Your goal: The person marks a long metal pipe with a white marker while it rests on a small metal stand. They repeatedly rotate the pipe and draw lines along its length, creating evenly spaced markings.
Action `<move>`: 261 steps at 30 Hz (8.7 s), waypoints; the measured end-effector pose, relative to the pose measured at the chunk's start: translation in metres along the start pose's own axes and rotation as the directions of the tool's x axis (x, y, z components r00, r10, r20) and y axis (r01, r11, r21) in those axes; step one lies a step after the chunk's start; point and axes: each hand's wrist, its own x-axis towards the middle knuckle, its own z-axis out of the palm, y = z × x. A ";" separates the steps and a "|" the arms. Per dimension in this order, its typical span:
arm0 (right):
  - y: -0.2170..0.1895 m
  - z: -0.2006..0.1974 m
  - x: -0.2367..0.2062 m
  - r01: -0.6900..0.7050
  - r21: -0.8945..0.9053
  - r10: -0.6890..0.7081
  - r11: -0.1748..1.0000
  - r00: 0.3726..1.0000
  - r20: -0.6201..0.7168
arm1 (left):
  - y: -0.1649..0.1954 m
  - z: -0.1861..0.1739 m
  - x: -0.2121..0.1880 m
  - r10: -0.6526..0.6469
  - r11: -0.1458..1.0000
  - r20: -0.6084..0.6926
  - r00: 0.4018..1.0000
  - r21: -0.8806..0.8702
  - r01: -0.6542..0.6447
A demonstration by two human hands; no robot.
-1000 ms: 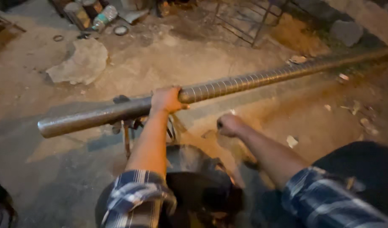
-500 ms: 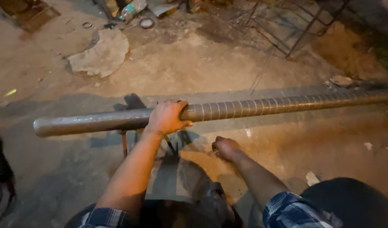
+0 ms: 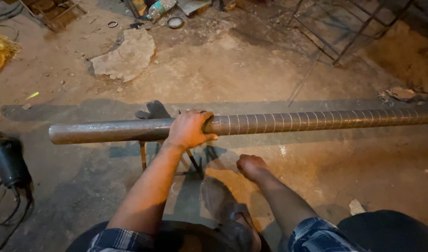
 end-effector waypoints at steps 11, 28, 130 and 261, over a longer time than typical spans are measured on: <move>0.008 0.006 -0.002 0.176 -0.180 -0.181 0.968 0.983 -0.013 | -0.005 0.006 0.001 -0.001 1.000 0.000 1.000 0.017 0.001; -0.045 -0.187 -0.002 0.447 0.733 -0.533 0.512 0.835 -0.137 | -0.010 0.014 0.004 0.018 1.000 -0.035 0.999 -0.009 -0.019; -0.013 -0.133 -0.010 0.425 0.294 -0.517 0.856 0.704 0.486 | -0.004 0.006 0.002 -0.015 1.000 0.033 0.999 0.018 0.014; 0.038 -0.239 -0.056 0.400 0.031 -0.352 0.916 0.836 -0.420 | 0.001 -0.005 -0.002 0.112 0.987 0.034 0.993 0.110 -0.115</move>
